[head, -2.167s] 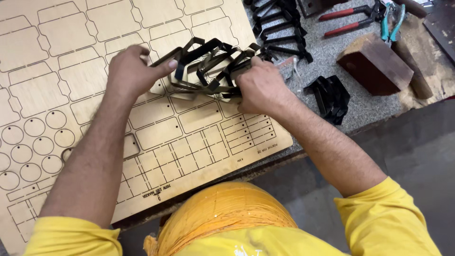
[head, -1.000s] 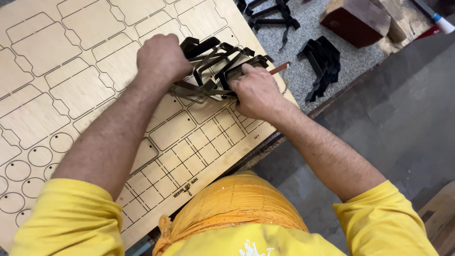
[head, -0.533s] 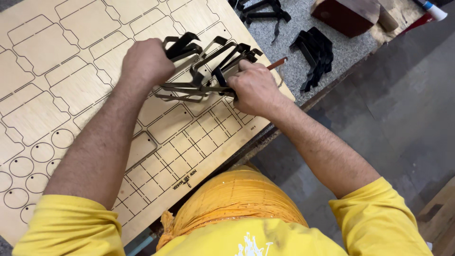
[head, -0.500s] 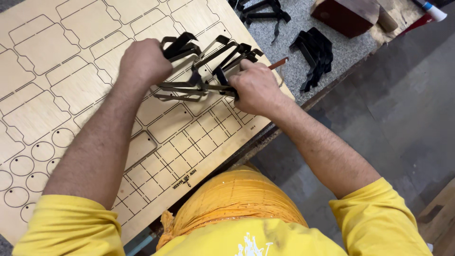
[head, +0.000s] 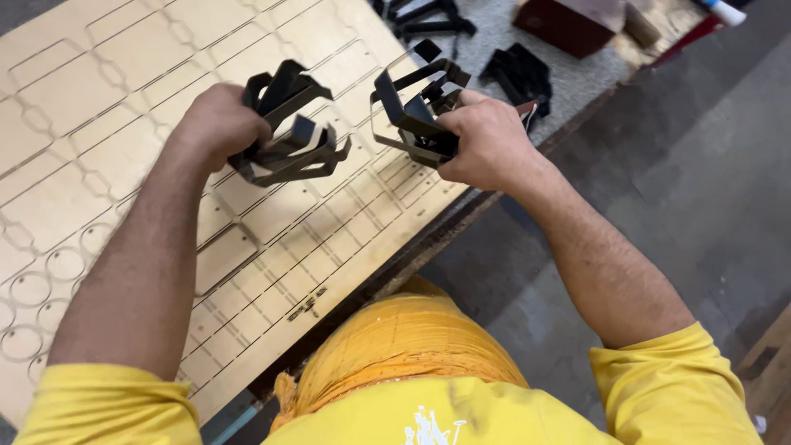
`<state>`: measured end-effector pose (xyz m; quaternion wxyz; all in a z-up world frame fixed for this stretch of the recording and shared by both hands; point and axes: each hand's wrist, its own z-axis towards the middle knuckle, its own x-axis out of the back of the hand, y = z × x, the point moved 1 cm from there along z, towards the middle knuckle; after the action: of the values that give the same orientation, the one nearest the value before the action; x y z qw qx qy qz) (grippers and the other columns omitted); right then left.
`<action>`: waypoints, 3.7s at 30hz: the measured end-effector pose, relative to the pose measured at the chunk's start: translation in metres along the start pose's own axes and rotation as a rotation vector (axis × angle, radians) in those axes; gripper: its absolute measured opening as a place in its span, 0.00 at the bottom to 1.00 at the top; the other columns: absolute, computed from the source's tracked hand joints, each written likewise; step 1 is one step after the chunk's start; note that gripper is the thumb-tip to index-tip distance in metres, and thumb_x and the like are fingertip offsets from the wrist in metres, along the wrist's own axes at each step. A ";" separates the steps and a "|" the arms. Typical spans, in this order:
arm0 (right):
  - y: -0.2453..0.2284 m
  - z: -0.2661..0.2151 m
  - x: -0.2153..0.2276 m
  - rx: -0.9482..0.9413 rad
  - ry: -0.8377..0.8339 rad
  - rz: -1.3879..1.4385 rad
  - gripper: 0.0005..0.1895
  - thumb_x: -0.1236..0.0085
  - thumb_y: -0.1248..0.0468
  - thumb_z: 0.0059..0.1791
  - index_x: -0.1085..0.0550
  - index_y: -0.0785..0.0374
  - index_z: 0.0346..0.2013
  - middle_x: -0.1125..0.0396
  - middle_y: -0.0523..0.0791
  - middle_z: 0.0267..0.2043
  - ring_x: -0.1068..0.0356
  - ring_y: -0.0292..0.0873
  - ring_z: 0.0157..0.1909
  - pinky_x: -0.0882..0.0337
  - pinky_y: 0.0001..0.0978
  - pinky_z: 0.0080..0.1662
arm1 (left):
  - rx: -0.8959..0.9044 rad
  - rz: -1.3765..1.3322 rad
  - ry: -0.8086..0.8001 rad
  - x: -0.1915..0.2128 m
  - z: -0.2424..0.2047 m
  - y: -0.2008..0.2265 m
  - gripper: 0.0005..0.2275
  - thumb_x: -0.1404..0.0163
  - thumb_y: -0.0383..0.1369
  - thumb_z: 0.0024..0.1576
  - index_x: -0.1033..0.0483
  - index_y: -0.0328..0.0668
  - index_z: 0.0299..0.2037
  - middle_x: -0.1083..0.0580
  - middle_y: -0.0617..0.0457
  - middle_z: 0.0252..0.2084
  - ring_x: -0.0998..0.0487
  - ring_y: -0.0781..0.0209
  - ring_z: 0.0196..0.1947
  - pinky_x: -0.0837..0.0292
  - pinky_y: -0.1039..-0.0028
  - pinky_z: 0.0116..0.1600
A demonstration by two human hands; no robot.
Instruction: The person repeatedly rubs the edges of small dark metal pieces with a small abrasive block to smooth them. They handle the pieces one at a time, rotating them to treat different edges, and place finished pieces into a pile on the workbench.
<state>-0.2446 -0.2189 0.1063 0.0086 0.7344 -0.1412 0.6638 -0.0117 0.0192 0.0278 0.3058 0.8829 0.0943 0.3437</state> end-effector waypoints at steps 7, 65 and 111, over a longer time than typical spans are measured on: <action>0.030 -0.056 0.028 -0.003 0.107 0.050 0.19 0.30 0.59 0.31 0.19 0.59 0.35 0.33 0.48 0.31 0.30 0.53 0.41 0.30 0.48 0.40 | -0.106 -0.181 -0.144 -0.037 0.018 0.020 0.10 0.46 0.24 0.50 0.22 0.30 0.41 0.24 0.45 0.31 0.25 0.56 0.28 0.32 0.65 0.30; 0.632 -0.001 0.094 -0.390 0.393 -0.089 0.36 0.26 0.55 0.34 0.29 0.67 0.50 0.32 0.54 0.46 0.37 0.59 0.49 0.35 0.53 0.48 | -0.107 -0.267 0.033 -0.381 0.313 0.604 0.18 0.38 0.38 0.56 0.24 0.32 0.50 0.22 0.43 0.40 0.19 0.52 0.35 0.19 0.64 0.36; 0.242 0.044 -0.070 -0.322 0.171 0.096 0.39 0.21 0.53 0.29 0.26 0.69 0.48 0.29 0.55 0.48 0.29 0.57 0.51 0.29 0.46 0.54 | 0.078 -0.307 0.382 -0.091 -0.135 -0.066 0.19 0.40 0.37 0.57 0.21 0.40 0.57 0.18 0.49 0.45 0.17 0.62 0.43 0.21 0.70 0.50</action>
<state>-0.2607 -0.4460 -0.0097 0.1063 0.6570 -0.2791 0.6922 -0.1662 0.1018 0.0161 0.2967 0.7884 0.2966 0.4498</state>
